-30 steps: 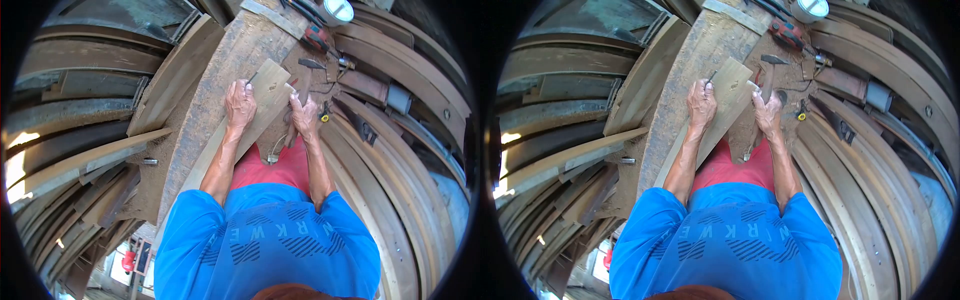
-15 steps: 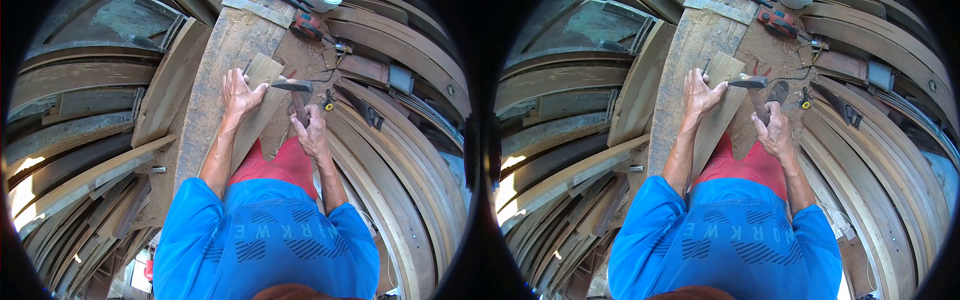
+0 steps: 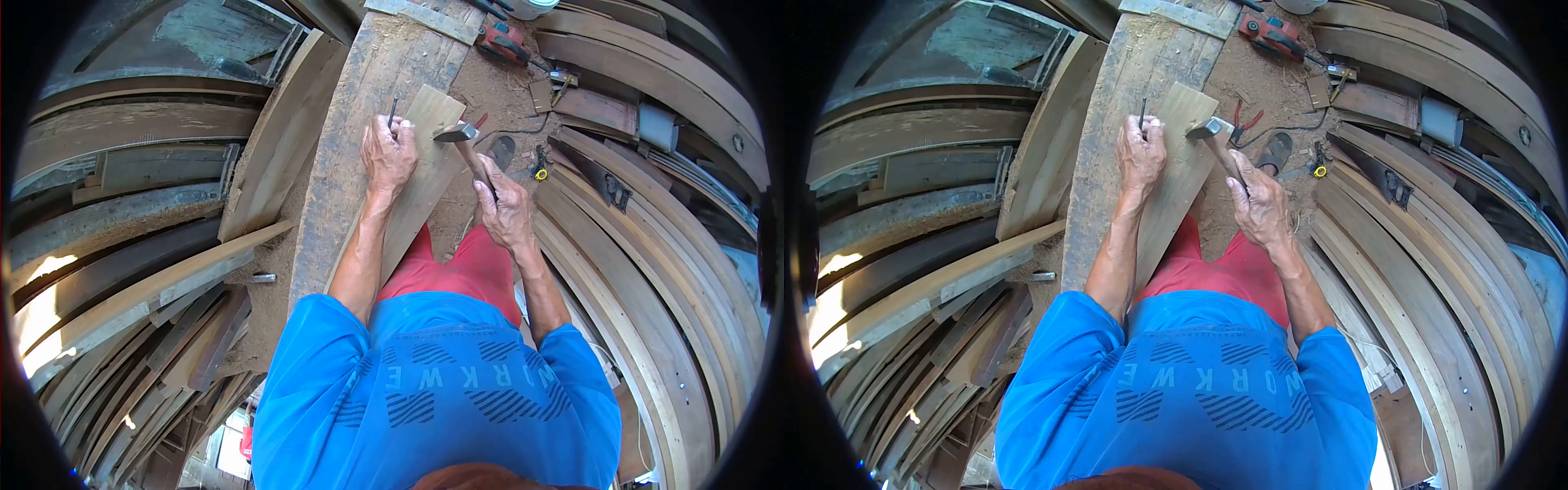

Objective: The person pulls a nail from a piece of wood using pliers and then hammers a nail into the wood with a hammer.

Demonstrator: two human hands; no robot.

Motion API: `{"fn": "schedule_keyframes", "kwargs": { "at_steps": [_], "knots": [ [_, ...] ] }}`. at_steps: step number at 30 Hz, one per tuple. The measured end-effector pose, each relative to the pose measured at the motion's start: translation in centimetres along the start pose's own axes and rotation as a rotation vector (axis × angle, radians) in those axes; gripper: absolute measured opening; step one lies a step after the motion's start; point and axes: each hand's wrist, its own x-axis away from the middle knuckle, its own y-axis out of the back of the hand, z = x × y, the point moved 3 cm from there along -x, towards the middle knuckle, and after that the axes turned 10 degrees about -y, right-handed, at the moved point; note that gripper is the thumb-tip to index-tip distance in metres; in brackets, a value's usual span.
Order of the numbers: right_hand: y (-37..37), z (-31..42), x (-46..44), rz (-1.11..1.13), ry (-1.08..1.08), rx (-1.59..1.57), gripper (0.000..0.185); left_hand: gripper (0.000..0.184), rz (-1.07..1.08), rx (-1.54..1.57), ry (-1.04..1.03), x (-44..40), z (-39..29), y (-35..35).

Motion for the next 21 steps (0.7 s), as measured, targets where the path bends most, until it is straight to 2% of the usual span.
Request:
{"fn": "schedule_keyframes", "kwargs": {
  "at_steps": [2,5,6,9,13,17,21],
  "knots": [
    [0.2,0.3,-0.1,-0.001,-0.017,-0.032,0.048,0.017,-0.080,0.027,-0.035,0.3,1.9,-0.6],
    [1.3,1.9,0.2,-0.040,-0.111,-0.153,0.048,0.016,-0.212,-0.178,-0.284,-0.4,-0.9,2.1],
    [1.6,1.9,0.1,-0.057,-0.130,-0.168,0.048,0.016,-0.234,-0.196,-0.240,-0.5,-1.3,2.8],
    [2.4,2.2,-0.3,-0.091,-0.138,-0.221,0.047,0.014,0.023,0.242,0.043,-1.5,-2.5,3.9],
    [4.3,3.8,-0.8,-0.098,-0.118,-0.271,0.044,0.009,0.101,0.419,-0.020,-1.6,-2.7,2.2],
    [5.4,5.0,-0.7,-0.204,0.042,-0.289,0.041,0.008,0.125,0.362,-0.110,-1.1,-2.2,1.1],
    [6.0,5.3,-0.2,-0.147,-0.021,-0.327,0.041,0.009,0.108,0.272,-0.215,-1.0,-3.5,1.4]
  ]
}}
